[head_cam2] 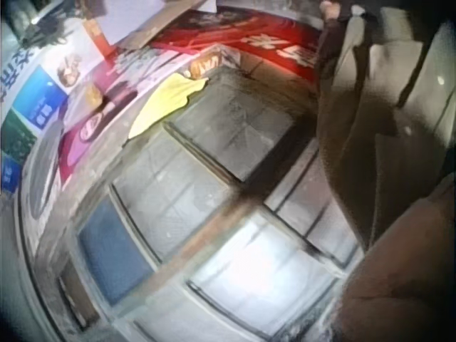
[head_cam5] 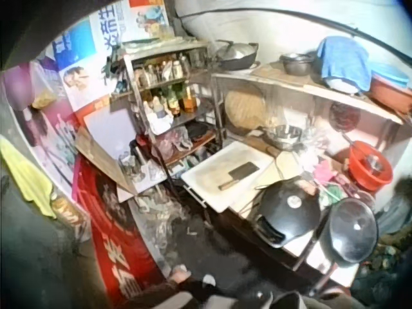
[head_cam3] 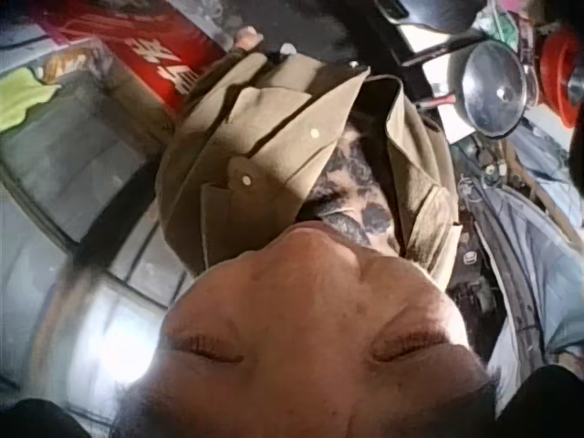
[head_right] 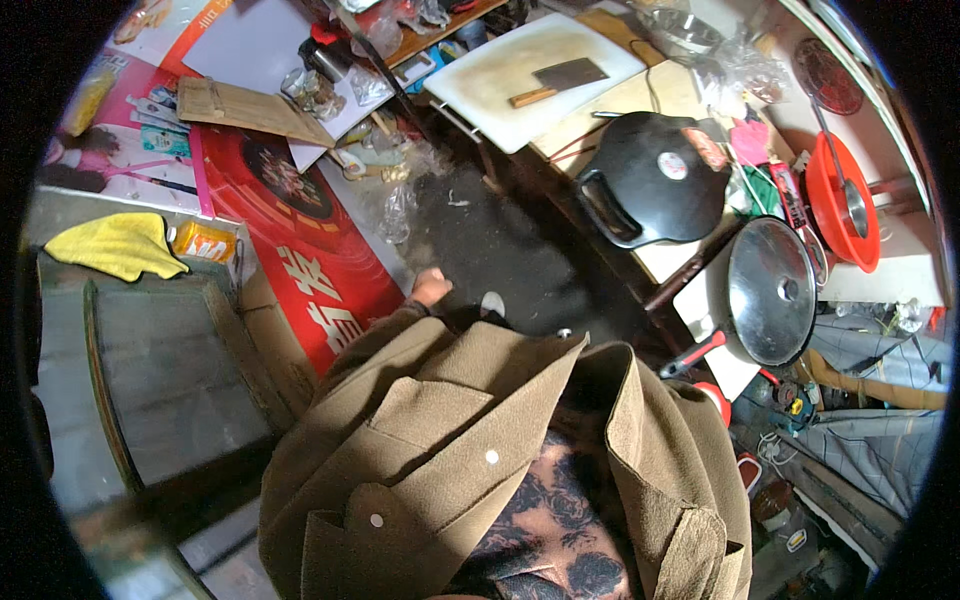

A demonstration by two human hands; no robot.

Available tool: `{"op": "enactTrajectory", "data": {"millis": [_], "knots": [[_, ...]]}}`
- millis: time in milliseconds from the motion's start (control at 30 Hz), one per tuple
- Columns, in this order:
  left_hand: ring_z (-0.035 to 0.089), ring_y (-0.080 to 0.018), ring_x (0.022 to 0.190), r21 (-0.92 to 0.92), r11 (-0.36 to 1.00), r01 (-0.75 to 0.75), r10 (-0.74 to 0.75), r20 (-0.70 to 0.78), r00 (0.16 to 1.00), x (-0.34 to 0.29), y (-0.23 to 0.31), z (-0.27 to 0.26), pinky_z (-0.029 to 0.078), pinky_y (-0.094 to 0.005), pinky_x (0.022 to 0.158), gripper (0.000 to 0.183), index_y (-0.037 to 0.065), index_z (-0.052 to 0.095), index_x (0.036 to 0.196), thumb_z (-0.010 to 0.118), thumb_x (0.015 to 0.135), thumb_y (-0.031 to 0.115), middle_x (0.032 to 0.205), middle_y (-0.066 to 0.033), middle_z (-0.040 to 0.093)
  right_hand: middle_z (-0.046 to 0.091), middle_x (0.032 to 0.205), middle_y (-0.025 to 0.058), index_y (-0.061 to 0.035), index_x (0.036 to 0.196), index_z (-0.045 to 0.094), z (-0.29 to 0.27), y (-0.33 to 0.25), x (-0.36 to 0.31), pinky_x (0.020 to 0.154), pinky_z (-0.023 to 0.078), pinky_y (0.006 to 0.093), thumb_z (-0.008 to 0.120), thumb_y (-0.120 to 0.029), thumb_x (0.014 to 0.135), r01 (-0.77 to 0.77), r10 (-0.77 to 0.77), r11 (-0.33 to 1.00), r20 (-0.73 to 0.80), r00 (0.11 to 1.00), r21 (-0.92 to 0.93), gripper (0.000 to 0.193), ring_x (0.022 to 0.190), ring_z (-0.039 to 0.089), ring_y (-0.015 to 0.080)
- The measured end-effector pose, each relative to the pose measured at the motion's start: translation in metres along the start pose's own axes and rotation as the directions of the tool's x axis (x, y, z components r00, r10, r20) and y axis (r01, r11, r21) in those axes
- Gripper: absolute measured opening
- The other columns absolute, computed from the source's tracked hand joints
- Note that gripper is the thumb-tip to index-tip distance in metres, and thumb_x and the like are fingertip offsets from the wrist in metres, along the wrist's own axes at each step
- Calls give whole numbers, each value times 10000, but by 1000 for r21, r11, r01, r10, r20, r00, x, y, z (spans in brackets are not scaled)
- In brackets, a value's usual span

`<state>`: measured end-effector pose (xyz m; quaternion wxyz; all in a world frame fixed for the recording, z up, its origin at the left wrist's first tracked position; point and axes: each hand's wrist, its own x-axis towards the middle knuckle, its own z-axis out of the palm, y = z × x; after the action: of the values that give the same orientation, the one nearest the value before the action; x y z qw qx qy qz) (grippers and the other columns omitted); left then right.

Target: The person cleans a white cutting board by scraping it with a cleaver, wiping it with a paper towel, and discarding debris into a bucket. The person then uses a wet paper towel to wipe the board again and places the used paper towel aside.

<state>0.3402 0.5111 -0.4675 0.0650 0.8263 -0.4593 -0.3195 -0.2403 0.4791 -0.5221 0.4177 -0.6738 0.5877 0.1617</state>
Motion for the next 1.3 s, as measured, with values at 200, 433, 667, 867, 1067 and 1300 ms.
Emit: {"op": "enactTrajectory", "data": {"millis": [200,433,667,867,1067,1300], "knots": [[696,-318,907,-358,924,134,-201,-157,967,95,-41,-76,527,-419,800,342,42,715,938,741,844,370,952,-183,727,709,1064,98,-10,1115,705,-13,-71,36,820,518,374,656,-237,936,-79,80,997,-36,996,16,293,933,672,238],[661,-161,924,-641,746,-180,-85,-360,929,187,1,-161,499,-297,864,213,25,741,933,701,935,234,999,-74,740,708,1077,106,-18,1118,706,-29,-102,69,824,518,387,654,-235,931,-183,191,979,-87,978,94,292,942,674,251],[655,-149,877,-487,678,-551,315,-486,816,222,85,-254,518,-302,826,90,-2,717,934,733,870,59,944,-76,710,707,1091,114,-25,1122,707,-31,-114,110,829,519,399,652,-233,926,-245,271,949,-112,956,201,291,951,677,264],[661,-134,844,-382,798,-465,368,-302,880,264,137,-303,527,-290,789,139,-35,719,986,703,909,79,939,-75,727,707,1102,121,-31,1126,707,-27,-145,124,833,519,410,651,-232,922,-299,351,902,-125,928,313,291,958,679,275],[657,-192,792,-194,710,-677,669,-115,735,352,183,-305,519,-331,728,149,3,711,947,742,850,111,867,-107,690,706,1113,128,-38,1129,708,-7,-188,125,837,519,420,649,-230,918,-383,464,825,-113,878,415,291,966,681,286],[648,-244,790,137,641,-755,706,278,651,445,250,-322,523,-370,715,242,37,624,850,803,781,185,872,-119,643,705,1127,136,-45,1133,709,1,-295,127,842,519,433,648,-228,914,-434,530,756,-70,845,490,292,975,683,299]]}}
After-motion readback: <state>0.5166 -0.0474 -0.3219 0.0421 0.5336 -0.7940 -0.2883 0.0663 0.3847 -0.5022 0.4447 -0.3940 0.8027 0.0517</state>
